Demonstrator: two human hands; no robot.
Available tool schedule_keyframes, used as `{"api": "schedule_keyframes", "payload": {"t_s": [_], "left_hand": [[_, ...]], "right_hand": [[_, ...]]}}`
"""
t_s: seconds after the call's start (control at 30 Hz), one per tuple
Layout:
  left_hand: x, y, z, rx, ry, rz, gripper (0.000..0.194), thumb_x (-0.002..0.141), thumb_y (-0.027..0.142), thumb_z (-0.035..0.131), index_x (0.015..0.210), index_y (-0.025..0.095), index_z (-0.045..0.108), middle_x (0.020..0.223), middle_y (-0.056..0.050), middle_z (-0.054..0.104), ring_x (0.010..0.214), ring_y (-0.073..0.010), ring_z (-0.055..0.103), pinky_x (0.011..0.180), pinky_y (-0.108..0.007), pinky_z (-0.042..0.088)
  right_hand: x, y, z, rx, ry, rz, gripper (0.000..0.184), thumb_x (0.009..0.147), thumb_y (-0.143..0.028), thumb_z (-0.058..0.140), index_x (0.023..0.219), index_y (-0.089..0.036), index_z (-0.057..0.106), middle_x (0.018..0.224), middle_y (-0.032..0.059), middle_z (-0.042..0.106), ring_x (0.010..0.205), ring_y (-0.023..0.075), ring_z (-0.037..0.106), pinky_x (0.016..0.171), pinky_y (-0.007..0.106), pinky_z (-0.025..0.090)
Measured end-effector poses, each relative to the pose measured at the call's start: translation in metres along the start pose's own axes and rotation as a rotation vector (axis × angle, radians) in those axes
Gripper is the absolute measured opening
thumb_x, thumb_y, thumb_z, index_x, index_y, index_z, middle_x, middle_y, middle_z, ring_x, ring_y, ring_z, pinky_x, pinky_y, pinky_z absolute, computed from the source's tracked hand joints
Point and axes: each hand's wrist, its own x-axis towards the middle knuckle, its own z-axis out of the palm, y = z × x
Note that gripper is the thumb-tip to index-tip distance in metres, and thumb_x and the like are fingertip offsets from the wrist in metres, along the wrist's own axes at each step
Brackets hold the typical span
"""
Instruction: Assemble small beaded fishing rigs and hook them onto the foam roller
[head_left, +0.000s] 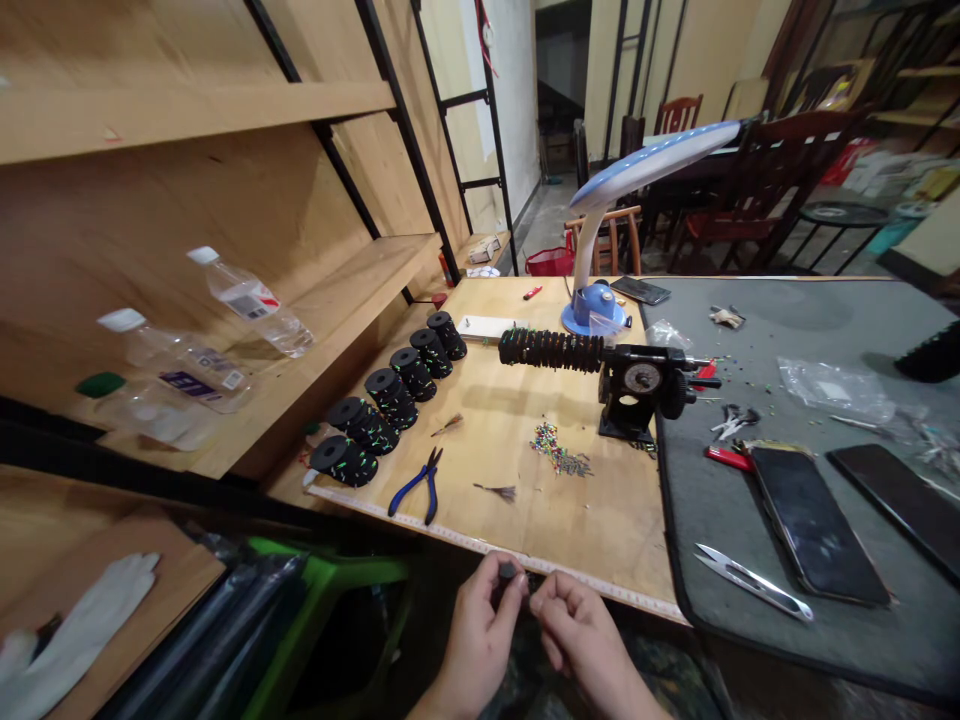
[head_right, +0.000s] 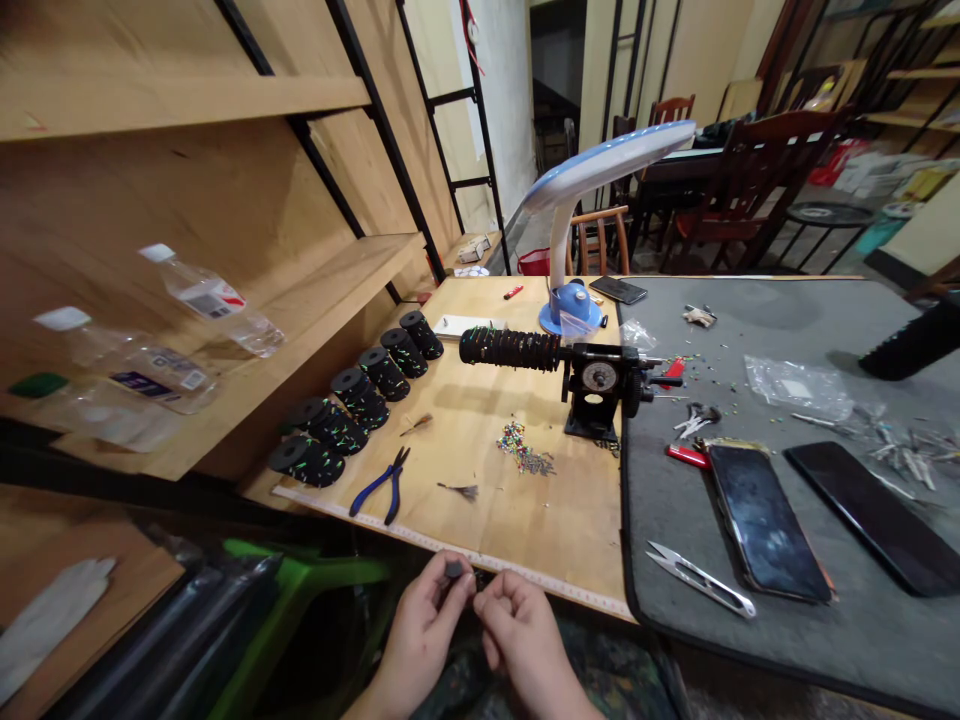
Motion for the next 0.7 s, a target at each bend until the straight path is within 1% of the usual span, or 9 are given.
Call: {"api": "schedule_keyframes", "payload": {"t_s": [0.13,0.43,0.53,0.7], "left_hand": [[-0.0017,-0.0005,0.0007,0.055,0.007,0.036,0.016,0.090,0.031,0.051,0.080,0.019,0.054,0.071,0.000,0.057,0.067,-0.0144,0.055,0.064,-0.022,0.045],[-0.0019,0.0013,-0.0009,0.235,0.037,0.193,0.013,0.090,0.024,0.050,0.081,0.019,0.057,0.071,0.000,0.060,0.065,-0.0148,0.059,0.063,-0.021,0.046],[-0.0021,0.0002,-0.0013,0.251,0.050,0.209,0.012,0.090,0.024,0.050,0.082,0.019,0.058,0.072,-0.001,0.061,0.066,-0.0156,0.060,0.064,-0.022,0.046],[-0.0031,0.0022,-0.0019,0.266,0.015,0.199,0.013,0.090,0.024,0.050,0.082,0.020,0.058,0.073,-0.002,0.062,0.067,-0.0164,0.060,0.065,-0.022,0.045]], "right_hand": [[0.0002,-0.0015,-0.0003,0.008,0.003,0.019,0.042,0.067,-0.059,0.064,0.063,-0.021,0.047,0.029,-0.0125,0.037,0.028,0.0033,0.020,0.036,0.020,0.011],[0.0009,-0.0005,-0.0013,0.064,0.002,-0.001,0.037,0.069,-0.053,0.064,0.064,-0.020,0.048,0.031,-0.0125,0.037,0.029,0.0031,0.020,0.035,0.020,0.010],[0.0012,-0.0002,-0.0014,0.067,0.001,-0.002,0.036,0.069,-0.052,0.065,0.064,-0.020,0.049,0.030,-0.0129,0.036,0.029,0.0032,0.020,0.035,0.019,0.010],[0.0012,-0.0019,-0.0015,0.103,0.014,-0.006,0.038,0.070,-0.054,0.066,0.064,-0.021,0.047,0.031,-0.0131,0.036,0.029,0.0031,0.019,0.035,0.020,0.010]]}}
